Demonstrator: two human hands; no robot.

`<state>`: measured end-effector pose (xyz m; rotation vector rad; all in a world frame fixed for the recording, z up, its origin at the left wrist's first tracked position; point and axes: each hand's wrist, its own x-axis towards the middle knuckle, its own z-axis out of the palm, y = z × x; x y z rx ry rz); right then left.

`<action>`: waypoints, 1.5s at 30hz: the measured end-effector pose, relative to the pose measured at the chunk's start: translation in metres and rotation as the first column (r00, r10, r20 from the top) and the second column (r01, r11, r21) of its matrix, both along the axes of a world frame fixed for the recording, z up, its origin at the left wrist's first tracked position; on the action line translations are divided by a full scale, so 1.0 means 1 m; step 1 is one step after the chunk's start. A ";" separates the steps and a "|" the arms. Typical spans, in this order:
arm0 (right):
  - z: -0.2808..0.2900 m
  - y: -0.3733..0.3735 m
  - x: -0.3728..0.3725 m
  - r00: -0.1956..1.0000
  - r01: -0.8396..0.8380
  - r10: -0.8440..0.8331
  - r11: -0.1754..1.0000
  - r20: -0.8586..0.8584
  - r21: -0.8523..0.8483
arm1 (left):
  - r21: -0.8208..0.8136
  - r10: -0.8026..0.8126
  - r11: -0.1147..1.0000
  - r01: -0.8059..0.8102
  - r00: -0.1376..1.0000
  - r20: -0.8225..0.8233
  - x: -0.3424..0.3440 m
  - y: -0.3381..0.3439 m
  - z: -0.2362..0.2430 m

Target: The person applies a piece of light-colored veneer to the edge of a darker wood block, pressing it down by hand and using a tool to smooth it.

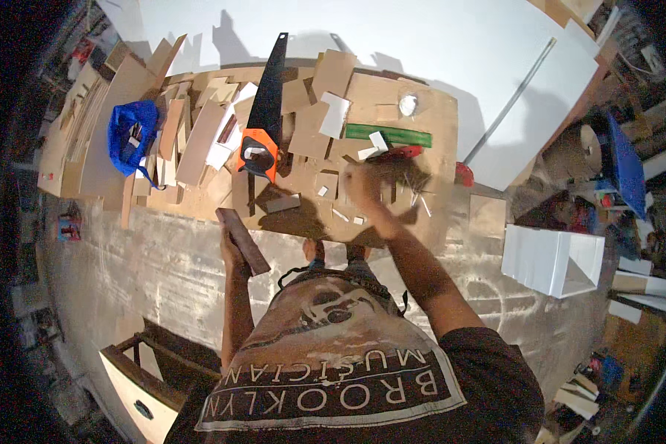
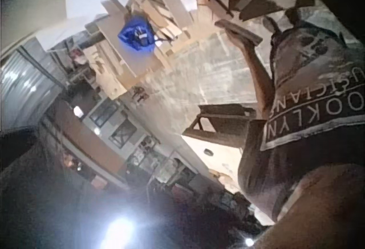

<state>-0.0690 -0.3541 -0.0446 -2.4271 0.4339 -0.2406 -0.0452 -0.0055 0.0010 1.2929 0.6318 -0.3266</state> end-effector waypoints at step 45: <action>0.175 0.080 -0.038 0.889 0.196 -0.382 0.817 0.255 0.542 | -0.313 -0.374 0.747 0.586 0.761 0.531 0.038 -0.198 0.082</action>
